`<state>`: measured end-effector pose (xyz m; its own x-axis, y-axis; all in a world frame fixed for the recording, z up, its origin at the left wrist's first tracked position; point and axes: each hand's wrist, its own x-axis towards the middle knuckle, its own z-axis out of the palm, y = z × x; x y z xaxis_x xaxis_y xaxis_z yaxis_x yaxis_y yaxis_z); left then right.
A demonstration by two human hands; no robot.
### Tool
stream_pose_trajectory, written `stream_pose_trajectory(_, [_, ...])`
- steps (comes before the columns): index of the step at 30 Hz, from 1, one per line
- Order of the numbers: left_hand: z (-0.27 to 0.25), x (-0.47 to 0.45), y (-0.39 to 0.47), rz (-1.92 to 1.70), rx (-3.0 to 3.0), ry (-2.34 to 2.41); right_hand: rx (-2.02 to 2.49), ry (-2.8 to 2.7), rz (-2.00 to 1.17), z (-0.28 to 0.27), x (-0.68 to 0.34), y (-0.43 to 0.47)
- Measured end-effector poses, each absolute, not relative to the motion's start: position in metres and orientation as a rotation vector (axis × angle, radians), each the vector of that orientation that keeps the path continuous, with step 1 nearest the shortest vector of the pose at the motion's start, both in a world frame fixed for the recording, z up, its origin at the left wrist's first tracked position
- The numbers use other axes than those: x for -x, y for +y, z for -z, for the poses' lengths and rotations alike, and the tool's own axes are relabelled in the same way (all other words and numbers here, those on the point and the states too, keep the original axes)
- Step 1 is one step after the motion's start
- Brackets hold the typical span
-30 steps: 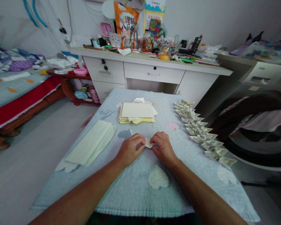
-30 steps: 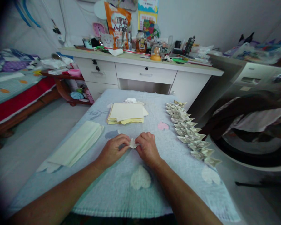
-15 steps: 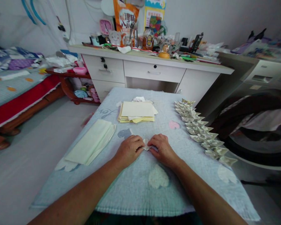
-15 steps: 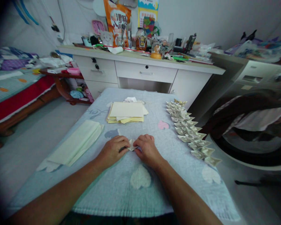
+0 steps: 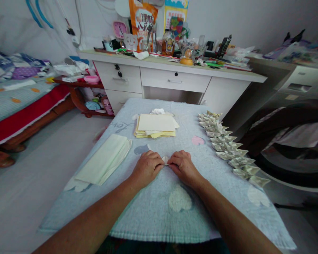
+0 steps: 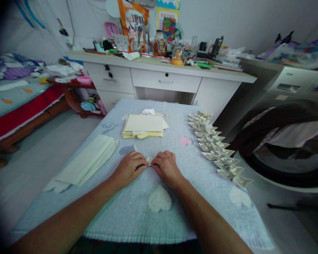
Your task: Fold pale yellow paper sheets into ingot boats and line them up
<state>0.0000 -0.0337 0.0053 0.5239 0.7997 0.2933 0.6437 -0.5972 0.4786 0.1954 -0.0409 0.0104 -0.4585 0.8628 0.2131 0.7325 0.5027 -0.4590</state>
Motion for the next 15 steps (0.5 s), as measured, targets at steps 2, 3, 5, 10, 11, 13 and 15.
stream_pose_trajectory(2, [-0.0060,0.0002,-0.0334,-0.714,-2.442,1.208,1.365,-2.299,-0.441,-0.0121,-0.1946,-0.0414])
stream_pose_trajectory(3, [-0.0062,0.0003,-0.0332,-0.722,-2.435,1.216,1.389,-2.279,-0.444,-0.0129,-0.1942,-0.0415])
stream_pose_trajectory(5, [-0.0060,0.0001,-0.0328,-0.745,-2.419,1.239,1.434,-2.245,-0.449,-0.0137,-0.1937,-0.0414])
stream_pose_trajectory(10, [-0.0037,-0.0017,-0.0308,-0.762,-2.369,1.303,1.526,-2.204,-0.473,-0.0114,-0.1926,-0.0394])
stream_pose_trajectory(11, [-0.0035,-0.0022,-0.0305,-0.752,-2.360,1.328,1.538,-2.194,-0.473,-0.0106,-0.1925,-0.0390])
stream_pose_trajectory(13, [-0.0035,-0.0029,-0.0302,-0.728,-2.345,1.392,1.561,-2.175,-0.467,-0.0093,-0.1922,-0.0385])
stream_pose_trajectory(15, [-0.0039,-0.0034,-0.0304,-0.706,-2.333,1.465,1.587,-2.166,-0.462,-0.0092,-0.1916,-0.0384])
